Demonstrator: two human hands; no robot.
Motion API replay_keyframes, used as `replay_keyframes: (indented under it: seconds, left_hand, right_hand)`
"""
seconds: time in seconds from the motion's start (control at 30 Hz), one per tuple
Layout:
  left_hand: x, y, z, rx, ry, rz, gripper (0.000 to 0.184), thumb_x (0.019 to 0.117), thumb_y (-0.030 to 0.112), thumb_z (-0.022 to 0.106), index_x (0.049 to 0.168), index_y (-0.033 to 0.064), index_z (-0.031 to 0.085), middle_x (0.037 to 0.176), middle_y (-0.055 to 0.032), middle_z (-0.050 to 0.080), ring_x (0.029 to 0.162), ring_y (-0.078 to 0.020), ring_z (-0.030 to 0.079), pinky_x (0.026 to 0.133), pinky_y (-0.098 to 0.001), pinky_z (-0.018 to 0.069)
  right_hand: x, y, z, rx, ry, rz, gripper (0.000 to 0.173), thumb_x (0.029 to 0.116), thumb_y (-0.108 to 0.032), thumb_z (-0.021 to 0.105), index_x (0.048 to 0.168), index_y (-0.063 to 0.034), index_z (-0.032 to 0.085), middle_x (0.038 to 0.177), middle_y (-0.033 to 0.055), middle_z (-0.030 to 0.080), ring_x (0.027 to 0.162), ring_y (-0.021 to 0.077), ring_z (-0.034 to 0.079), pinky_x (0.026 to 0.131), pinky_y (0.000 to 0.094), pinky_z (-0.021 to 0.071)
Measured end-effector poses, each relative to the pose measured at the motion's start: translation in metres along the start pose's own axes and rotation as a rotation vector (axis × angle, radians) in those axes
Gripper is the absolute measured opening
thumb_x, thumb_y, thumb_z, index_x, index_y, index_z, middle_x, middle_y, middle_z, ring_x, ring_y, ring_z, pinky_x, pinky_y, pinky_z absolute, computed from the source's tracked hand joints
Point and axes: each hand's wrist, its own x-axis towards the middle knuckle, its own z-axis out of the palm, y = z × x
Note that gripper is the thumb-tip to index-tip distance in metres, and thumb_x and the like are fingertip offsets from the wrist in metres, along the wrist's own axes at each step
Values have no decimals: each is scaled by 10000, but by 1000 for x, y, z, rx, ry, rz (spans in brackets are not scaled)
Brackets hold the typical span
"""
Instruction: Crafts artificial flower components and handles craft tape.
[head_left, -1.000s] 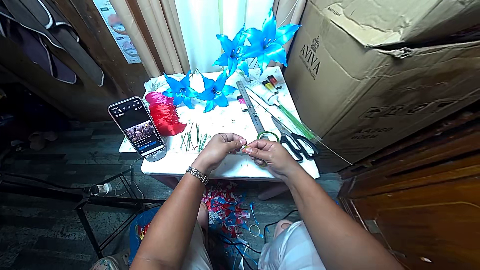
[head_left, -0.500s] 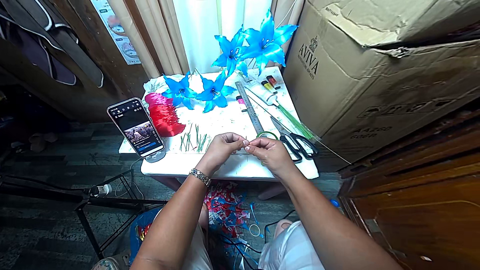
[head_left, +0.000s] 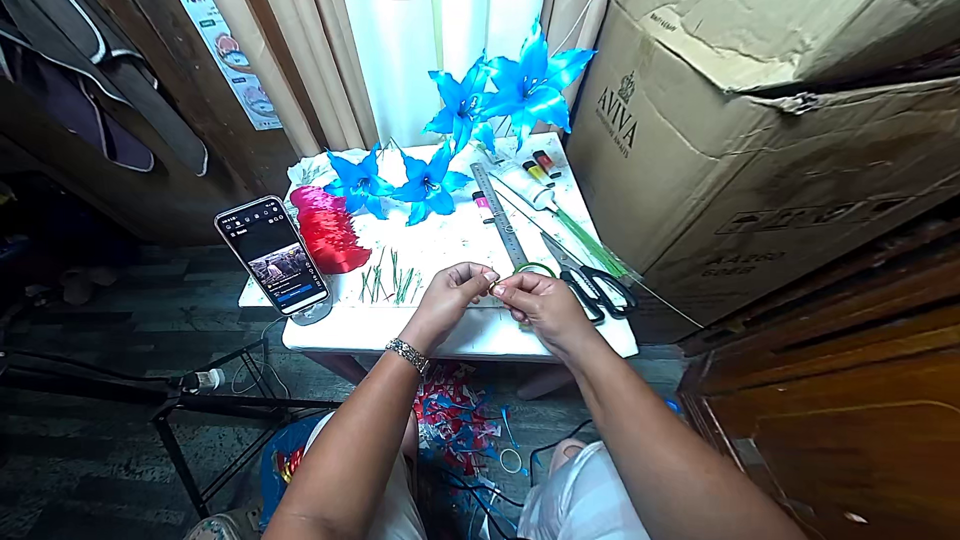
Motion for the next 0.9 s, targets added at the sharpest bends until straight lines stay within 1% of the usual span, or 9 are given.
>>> replay_keyframes:
  seconds: [0.1, 0.2, 0.27, 0.4, 0.5, 0.6, 0.7, 0.8, 0.9]
  left_hand:
    - [7, 5, 8, 80, 115, -24, 88, 995, 101, 642, 916, 63, 644, 751, 19, 600, 644, -26, 517, 619, -185, 432]
    - [12, 8, 11, 147, 185, -40, 126, 983, 93, 669, 865, 46, 671, 711, 22, 598, 627, -22, 514, 608, -184, 421]
    - [11, 9, 9, 164, 185, -36, 139, 990, 98, 660, 863, 45, 677, 708, 25, 601, 625, -24, 512, 608, -187, 416]
    - [12, 12, 1, -16, 78, -112, 161, 1010, 67, 596, 859, 62, 651, 734, 30, 613, 670, -35, 548, 657, -194, 460]
    - [12, 14, -2, -145, 1, -164, 189, 1027, 51, 543, 868, 70, 643, 736, 34, 616, 666, -35, 566, 690, -201, 495]
    - [13, 14, -1, -97, 7, -146, 179, 1036, 63, 540, 905, 64, 662, 765, 36, 620, 674, -25, 558, 675, -182, 481]
    - [12, 10, 3, 57, 48, -94, 101, 1021, 97, 597, 974, 45, 669, 799, 17, 612, 683, -35, 535, 654, -195, 450]
    - [0, 7, 2, 219, 80, -65, 170, 1020, 195, 626, 922, 56, 640, 764, -26, 598, 632, -81, 509, 591, -245, 420]
    - [7, 10, 3, 264, 133, -34, 172, 1013, 163, 641, 891, 46, 671, 727, -3, 594, 613, -53, 500, 584, -220, 409]
  right_hand:
    - [-2, 2, 4, -280, 96, -193, 99, 955, -62, 694, 857, -52, 685, 689, -39, 580, 550, -7, 446, 528, 165, 379]
    - [-2, 5, 5, -380, 103, -273, 100, 966, -69, 675, 875, -32, 694, 794, -7, 623, 631, 6, 493, 597, 183, 423]
    - [-1, 3, 3, -354, 53, -236, 110, 986, -85, 663, 895, -35, 700, 742, -27, 605, 590, -9, 470, 561, 163, 396]
    - [1, -6, -3, -80, -122, 47, 156, 1023, -51, 593, 911, -33, 699, 694, -32, 592, 530, -7, 448, 503, 129, 378]
    - [2, -6, -5, 86, -175, 134, 180, 1023, -13, 566, 906, -22, 703, 676, -29, 603, 517, -11, 469, 498, 119, 405]
    - [2, -1, -4, 40, -114, 69, 139, 996, -24, 625, 884, -41, 706, 693, -28, 626, 529, -13, 487, 500, 119, 408]
    - [2, 5, 0, -119, 3, -43, 94, 965, -49, 687, 871, -53, 695, 697, -35, 611, 543, -5, 473, 512, 145, 396]
    - [1, 6, 4, -260, 82, -121, 97, 947, -77, 717, 857, -50, 692, 682, -31, 584, 562, 5, 468, 545, 178, 399]
    - [1, 6, 4, -279, 64, -120, 87, 966, -99, 705, 900, -43, 707, 715, -26, 606, 586, 3, 484, 566, 174, 411]
